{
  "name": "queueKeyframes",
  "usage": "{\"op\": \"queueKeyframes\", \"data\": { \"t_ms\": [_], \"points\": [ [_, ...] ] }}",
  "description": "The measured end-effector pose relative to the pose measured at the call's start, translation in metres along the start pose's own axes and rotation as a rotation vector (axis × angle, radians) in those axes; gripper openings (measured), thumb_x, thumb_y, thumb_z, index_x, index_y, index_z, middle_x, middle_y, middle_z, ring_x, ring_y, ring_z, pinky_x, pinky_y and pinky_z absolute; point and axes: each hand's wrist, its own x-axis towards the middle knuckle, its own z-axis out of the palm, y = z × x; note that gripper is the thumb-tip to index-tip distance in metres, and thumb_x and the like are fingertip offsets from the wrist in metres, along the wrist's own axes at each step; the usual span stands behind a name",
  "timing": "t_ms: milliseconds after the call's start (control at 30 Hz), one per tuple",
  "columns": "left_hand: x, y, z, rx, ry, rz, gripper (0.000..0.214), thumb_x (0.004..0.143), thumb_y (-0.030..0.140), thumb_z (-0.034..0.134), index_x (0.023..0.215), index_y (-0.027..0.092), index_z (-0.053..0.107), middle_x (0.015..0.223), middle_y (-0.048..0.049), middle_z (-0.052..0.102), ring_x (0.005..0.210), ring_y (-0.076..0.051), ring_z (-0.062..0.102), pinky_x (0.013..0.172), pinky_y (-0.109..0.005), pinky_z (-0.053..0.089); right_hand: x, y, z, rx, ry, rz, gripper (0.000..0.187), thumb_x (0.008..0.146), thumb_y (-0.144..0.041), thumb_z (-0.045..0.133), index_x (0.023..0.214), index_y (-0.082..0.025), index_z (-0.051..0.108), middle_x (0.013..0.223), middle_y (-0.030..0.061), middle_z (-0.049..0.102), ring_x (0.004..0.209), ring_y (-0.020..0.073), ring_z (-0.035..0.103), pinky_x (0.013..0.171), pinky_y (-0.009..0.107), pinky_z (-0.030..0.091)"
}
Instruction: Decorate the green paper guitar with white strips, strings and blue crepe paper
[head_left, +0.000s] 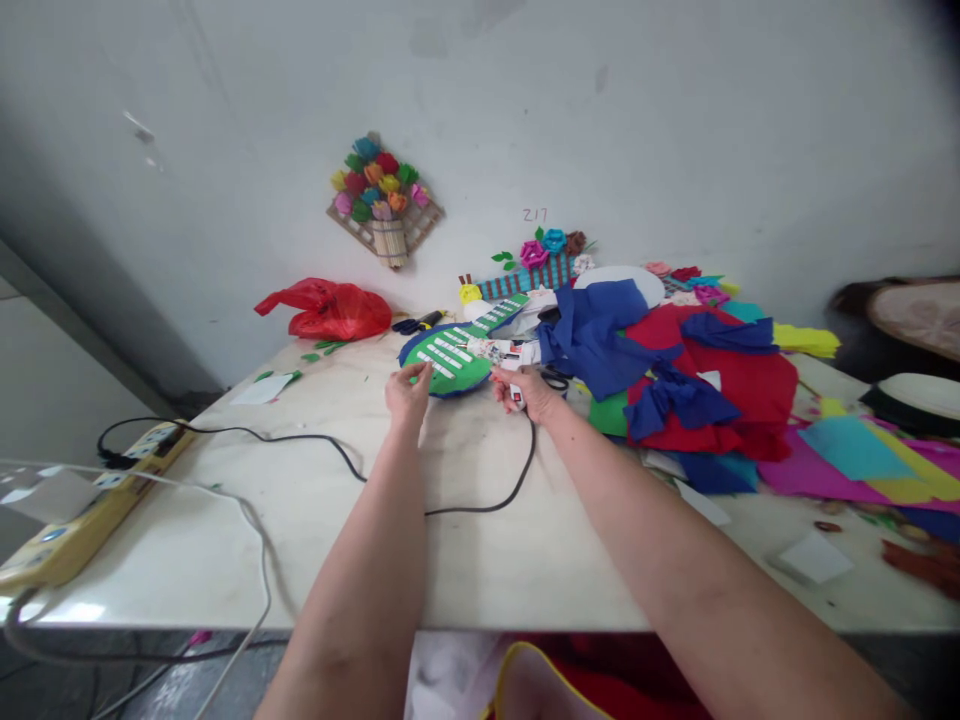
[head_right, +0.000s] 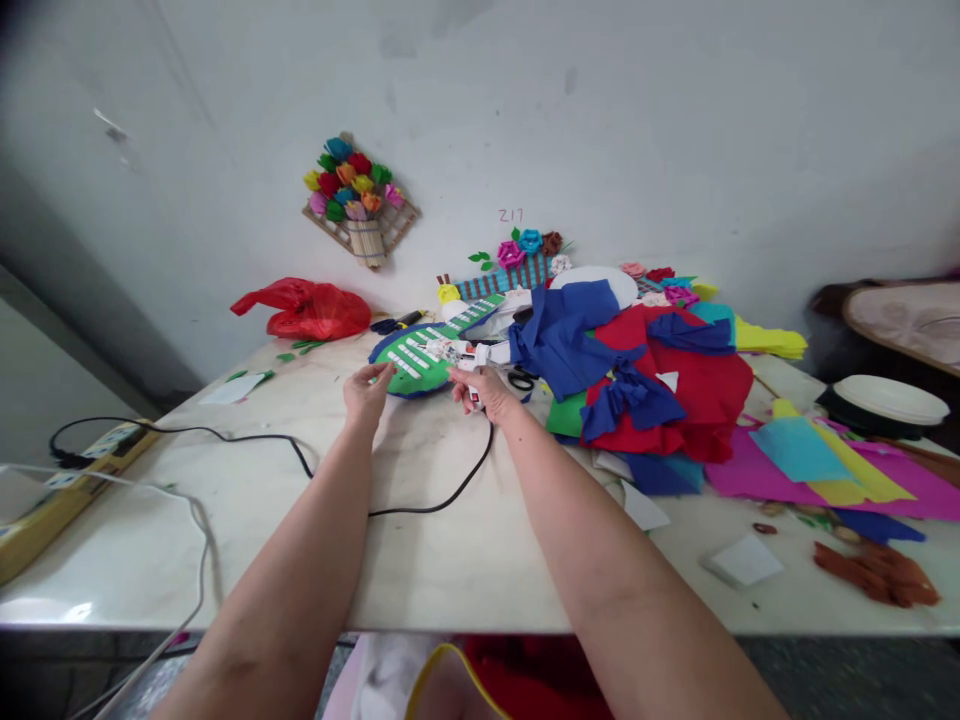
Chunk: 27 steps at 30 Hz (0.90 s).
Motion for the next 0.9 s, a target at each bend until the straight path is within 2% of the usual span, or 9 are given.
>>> {"op": "queueKeyframes", "data": {
  "t_ms": [100, 233, 400, 500, 700, 900],
  "points": [
    [-0.001, 0.004, 0.004, 0.025, 0.100, 0.154, 0.020, 0.067, 0.039, 0.062, 0.072, 0.022, 0.069, 0.080, -0.0057, 0.065, 0.093, -0.022, 0.051, 0.085, -0.031, 0.038, -0.001, 0.001, 0.002, -0.062, 0.003, 0.014, 0.033, 0.063, -0.044, 0.064, 0.067, -0.012, 0.057, 0.045, -0.0015, 0.057, 0.026, 0.0055, 0.037, 0.028, 0.020, 0.034],
    [-0.004, 0.010, 0.005, -0.075, 0.081, 0.297, 0.010, 0.068, 0.033, 0.064, 0.064, 0.025, 0.068, 0.081, -0.0047, 0.066, 0.100, -0.022, 0.046, 0.094, -0.035, 0.031, -0.003, 0.000, 0.006, -0.127, 0.003, -0.009, 0.031, 0.064, -0.043, 0.064, 0.066, -0.013, 0.056, 0.044, -0.0019, 0.056, 0.026, 0.0052, 0.037, 0.027, 0.019, 0.032],
    [-0.009, 0.018, 0.004, -0.131, 0.058, 0.279, 0.007, 0.065, 0.029, 0.067, 0.060, 0.026, 0.067, 0.085, -0.0048, 0.067, 0.107, -0.026, 0.041, 0.100, -0.040, 0.022, -0.003, 0.000, 0.009, -0.156, 0.008, -0.010, 0.029, 0.062, -0.041, 0.065, 0.066, -0.014, 0.055, 0.043, -0.0024, 0.056, 0.026, 0.0051, 0.037, 0.027, 0.018, 0.030],
    [-0.010, 0.018, 0.004, -0.073, 0.039, 0.279, 0.007, 0.066, 0.030, 0.066, 0.061, 0.026, 0.067, 0.090, -0.0034, 0.067, 0.110, -0.026, 0.039, 0.101, -0.041, 0.019, -0.003, 0.000, 0.009, -0.156, 0.003, 0.003, 0.029, 0.061, -0.041, 0.066, 0.065, -0.014, 0.055, 0.043, -0.0022, 0.056, 0.026, 0.0051, 0.036, 0.027, 0.019, 0.029],
    [-0.011, 0.016, 0.005, 0.037, 0.084, 0.365, 0.008, 0.068, 0.029, 0.065, 0.061, 0.024, 0.065, 0.090, -0.0036, 0.067, 0.107, -0.025, 0.042, 0.099, -0.042, 0.021, -0.004, -0.001, 0.010, -0.179, -0.011, 0.020, 0.029, 0.062, -0.042, 0.066, 0.064, -0.014, 0.055, 0.043, -0.0020, 0.056, 0.026, 0.0053, 0.037, 0.027, 0.019, 0.029],
    [-0.013, 0.018, 0.005, -0.029, 0.084, 0.316, 0.008, 0.065, 0.029, 0.068, 0.059, 0.025, 0.066, 0.091, -0.0024, 0.068, 0.106, -0.026, 0.042, 0.101, -0.042, 0.017, -0.003, 0.000, 0.010, -0.186, -0.017, 0.030, 0.030, 0.062, -0.042, 0.067, 0.064, -0.015, 0.054, 0.043, -0.0021, 0.056, 0.026, 0.0055, 0.037, 0.027, 0.019, 0.028]
  ]
}}
